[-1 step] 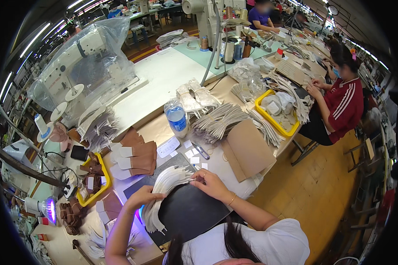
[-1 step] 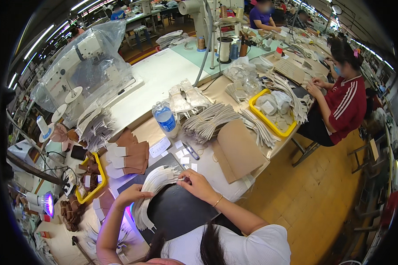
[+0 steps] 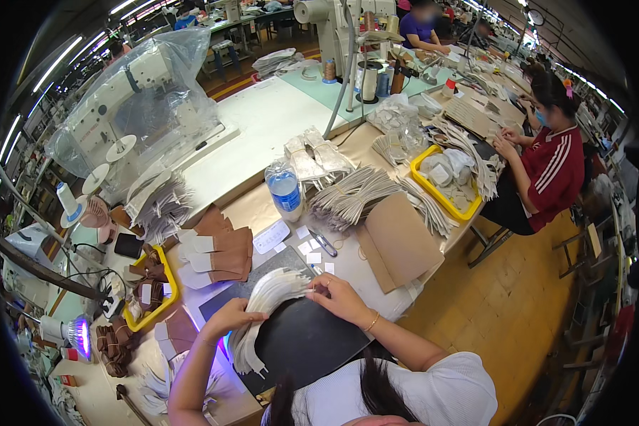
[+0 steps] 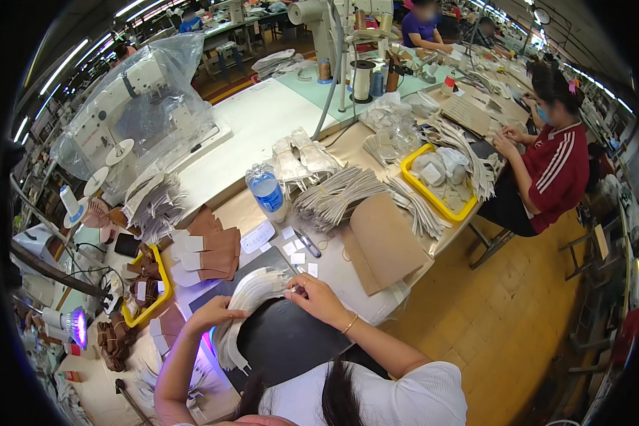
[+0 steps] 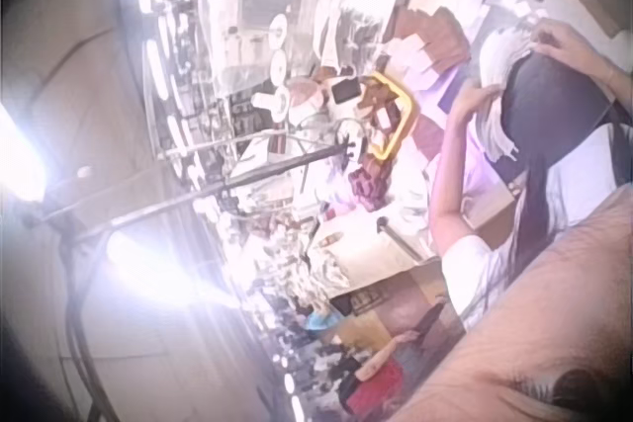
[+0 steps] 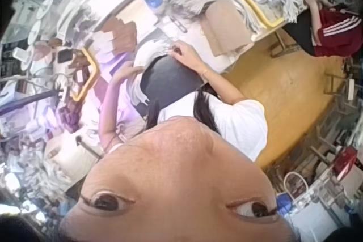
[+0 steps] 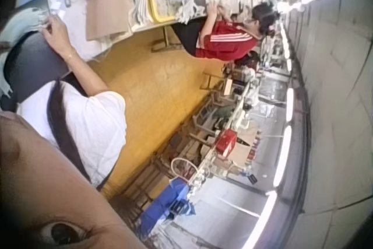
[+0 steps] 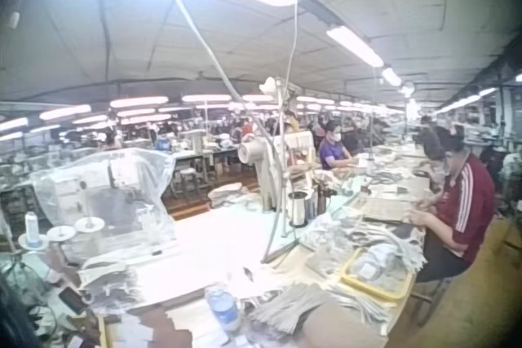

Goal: The person repeatedly picks up white fabric strips from a pile, separates them, and places them onto a black mat on the table. The person continues this process throughout the clip, handling the strips one at a time or in small groups.

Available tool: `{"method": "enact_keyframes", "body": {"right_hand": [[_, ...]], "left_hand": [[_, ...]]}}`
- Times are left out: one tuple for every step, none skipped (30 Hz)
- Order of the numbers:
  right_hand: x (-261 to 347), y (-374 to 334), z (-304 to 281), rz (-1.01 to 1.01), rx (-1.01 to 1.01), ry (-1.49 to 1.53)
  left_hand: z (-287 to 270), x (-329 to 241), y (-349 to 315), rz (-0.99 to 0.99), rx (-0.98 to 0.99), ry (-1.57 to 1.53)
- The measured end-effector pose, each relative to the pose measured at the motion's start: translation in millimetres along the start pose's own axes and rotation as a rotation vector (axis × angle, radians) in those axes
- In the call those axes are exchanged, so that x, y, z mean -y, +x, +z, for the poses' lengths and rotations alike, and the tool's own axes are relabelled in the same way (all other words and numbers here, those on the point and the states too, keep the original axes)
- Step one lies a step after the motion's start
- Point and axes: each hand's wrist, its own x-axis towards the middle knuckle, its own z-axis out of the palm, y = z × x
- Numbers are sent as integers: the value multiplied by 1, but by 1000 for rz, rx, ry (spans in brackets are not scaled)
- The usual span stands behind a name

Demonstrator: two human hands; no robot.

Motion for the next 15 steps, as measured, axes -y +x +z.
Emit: {"method": "enact_keyframes", "body": {"right_hand": [[0,-1,1,-6,4,12],[-1,-2,3,-11,8,23],[-3,-3,4,-15,12,33],[-4,-2,5,-31,10,34],[-6,0,5,-45,7,34],[-7,1,4,-59,4,34],[-6,1,3,-60,14,7],[-5,0,2,-59,24,-20],[-4,0,1,-59,34,-47],[-4,0,2,-55,35,-41],[-4,-1,2,-51,38,-35],[-4,-1,3,-48,41,-28],[-4,-2,3,-46,33,-17],[-5,-3,4,-46,26,-5],[-5,-3,5,-47,21,9]], "left_hand": [[1,-3,-1,32,-1,67],[2,-5,-2,63,-2,133],[1,-6,1,64,40,142],[0,-10,2,68,102,97],[-2,-17,3,72,165,53],[-5,-22,5,77,230,9],[-10,-23,8,27,285,45],[-11,-21,10,-28,328,-49],[-12,-20,13,-83,372,-143],[-13,-18,16,-139,415,-236],[-13,-13,19,-139,443,-270],[-12,-7,21,-140,469,-303],[-9,-3,22,-140,503,-338],[-6,0,21,-113,498,-348],[-4,2,20,-87,491,-359]]}}
